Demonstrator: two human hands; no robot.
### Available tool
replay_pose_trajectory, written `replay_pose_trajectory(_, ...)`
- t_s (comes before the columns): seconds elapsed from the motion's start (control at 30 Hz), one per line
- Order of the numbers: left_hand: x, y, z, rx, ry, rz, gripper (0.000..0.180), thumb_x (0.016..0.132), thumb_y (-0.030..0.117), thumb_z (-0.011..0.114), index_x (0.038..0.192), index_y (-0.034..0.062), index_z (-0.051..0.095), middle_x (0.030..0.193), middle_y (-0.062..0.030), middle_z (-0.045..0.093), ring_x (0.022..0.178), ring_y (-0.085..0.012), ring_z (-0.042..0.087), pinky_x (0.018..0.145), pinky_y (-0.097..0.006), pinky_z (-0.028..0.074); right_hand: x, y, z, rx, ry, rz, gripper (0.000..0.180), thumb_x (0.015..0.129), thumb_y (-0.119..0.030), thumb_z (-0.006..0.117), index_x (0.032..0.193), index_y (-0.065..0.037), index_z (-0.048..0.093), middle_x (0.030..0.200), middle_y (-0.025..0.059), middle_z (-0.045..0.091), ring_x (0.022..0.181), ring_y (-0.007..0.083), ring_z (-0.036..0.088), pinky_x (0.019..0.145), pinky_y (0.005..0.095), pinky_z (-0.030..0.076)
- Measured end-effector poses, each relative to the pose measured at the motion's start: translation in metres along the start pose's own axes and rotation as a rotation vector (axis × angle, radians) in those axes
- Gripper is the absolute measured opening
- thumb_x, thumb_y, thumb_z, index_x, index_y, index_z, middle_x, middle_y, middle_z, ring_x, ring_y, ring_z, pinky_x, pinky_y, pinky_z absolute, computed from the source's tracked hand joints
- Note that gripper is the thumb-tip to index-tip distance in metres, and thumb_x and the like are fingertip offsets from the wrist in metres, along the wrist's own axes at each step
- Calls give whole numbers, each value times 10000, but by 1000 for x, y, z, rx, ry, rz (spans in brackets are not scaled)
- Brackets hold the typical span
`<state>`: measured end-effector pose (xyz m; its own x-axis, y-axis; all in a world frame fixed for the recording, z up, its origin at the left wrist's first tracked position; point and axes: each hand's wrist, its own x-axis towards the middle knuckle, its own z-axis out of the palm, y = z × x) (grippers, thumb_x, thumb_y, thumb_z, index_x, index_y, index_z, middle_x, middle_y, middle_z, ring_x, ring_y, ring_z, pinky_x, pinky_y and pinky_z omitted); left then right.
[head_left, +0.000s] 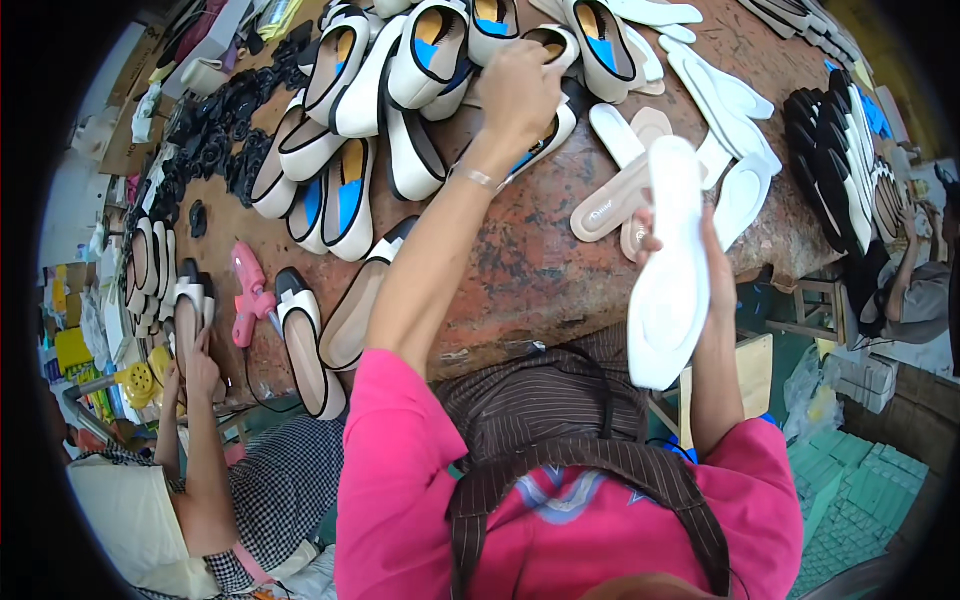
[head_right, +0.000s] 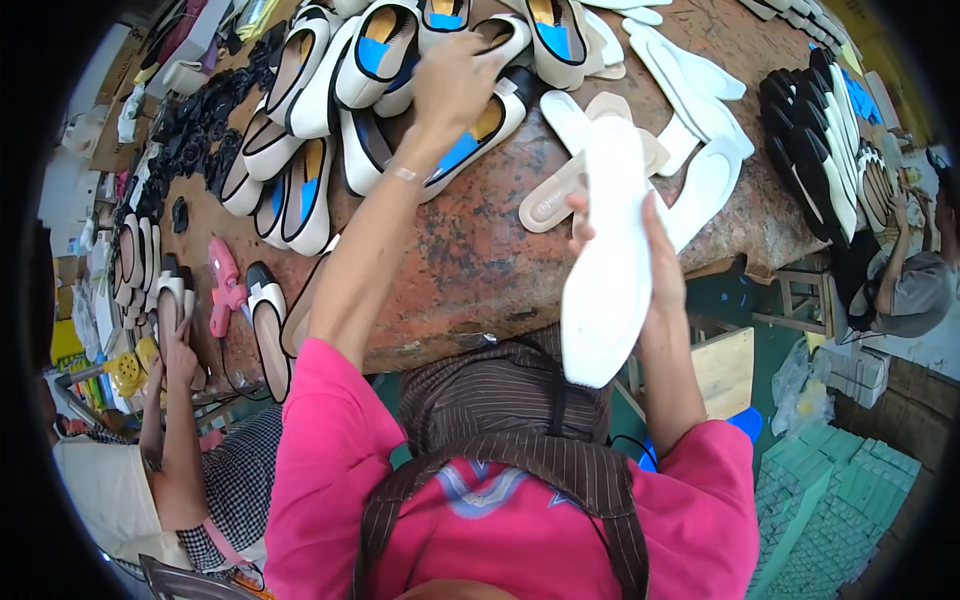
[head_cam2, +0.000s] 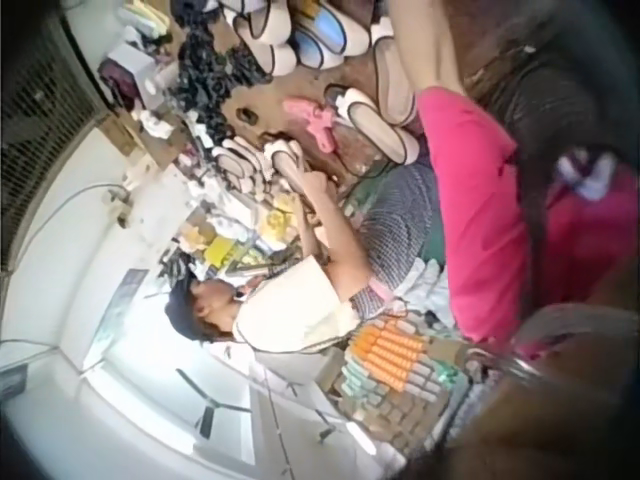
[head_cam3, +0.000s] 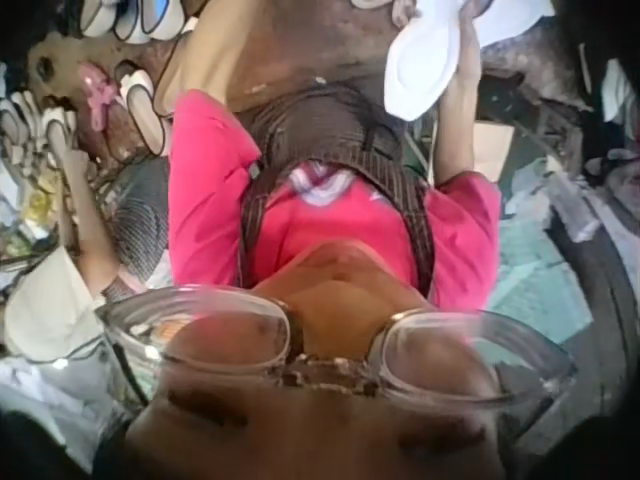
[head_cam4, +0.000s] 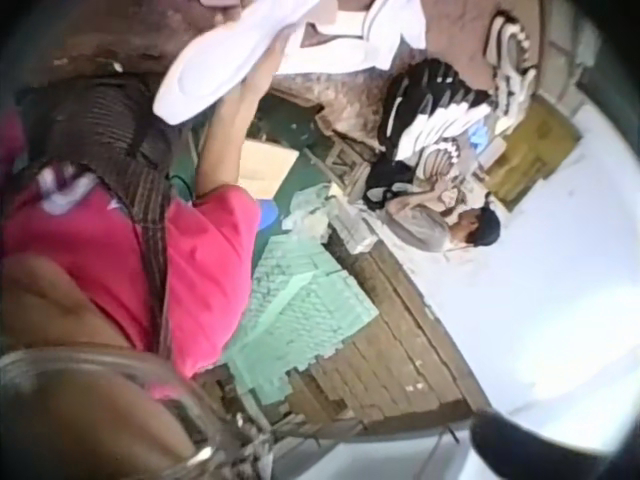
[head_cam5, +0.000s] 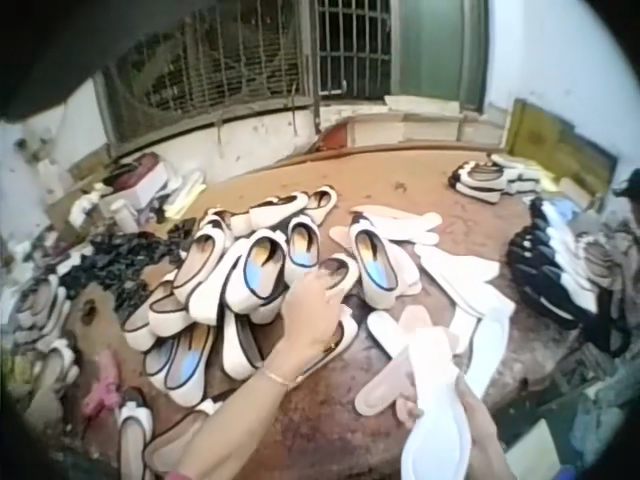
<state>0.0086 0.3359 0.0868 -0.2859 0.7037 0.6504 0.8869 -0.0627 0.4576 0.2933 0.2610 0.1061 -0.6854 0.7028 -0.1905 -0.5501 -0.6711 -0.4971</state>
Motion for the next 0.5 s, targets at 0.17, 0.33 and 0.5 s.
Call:
replay_pose_trajectory(0.17,-63,52,-145,-204,-173,17,199,764,80,755,910,-36,685,1178,-149,675,1095,-355,635,927,-394,495,-1,-45,-2,-377,271,-291,627,1053,-422,293,1444,63,361,1296,239,579,847,176,588,728,317,541)
replay_pose_trajectory(0.33,-212,29,-216,-56,-408,-57,208,721,60,812,779,-30,634,1296,-238,597,1220,-430,567,1025,-450,460,12,-16,20,-1552,-265,-482,310,874,-146,623,1135,-1,705,1275,142,627,1042,277,598,929,376,438)
replay_pose_trajectory(0.5,-271,6,-204,13,-432,-256,383,721,92,821,1042,21,625,1454,-267,440,1302,-415,497,1073,-459,416,39,89,19,-1782,-684,-542,322,686,-93,724,1003,-46,755,1083,105,660,1045,291,583,938,404,441)
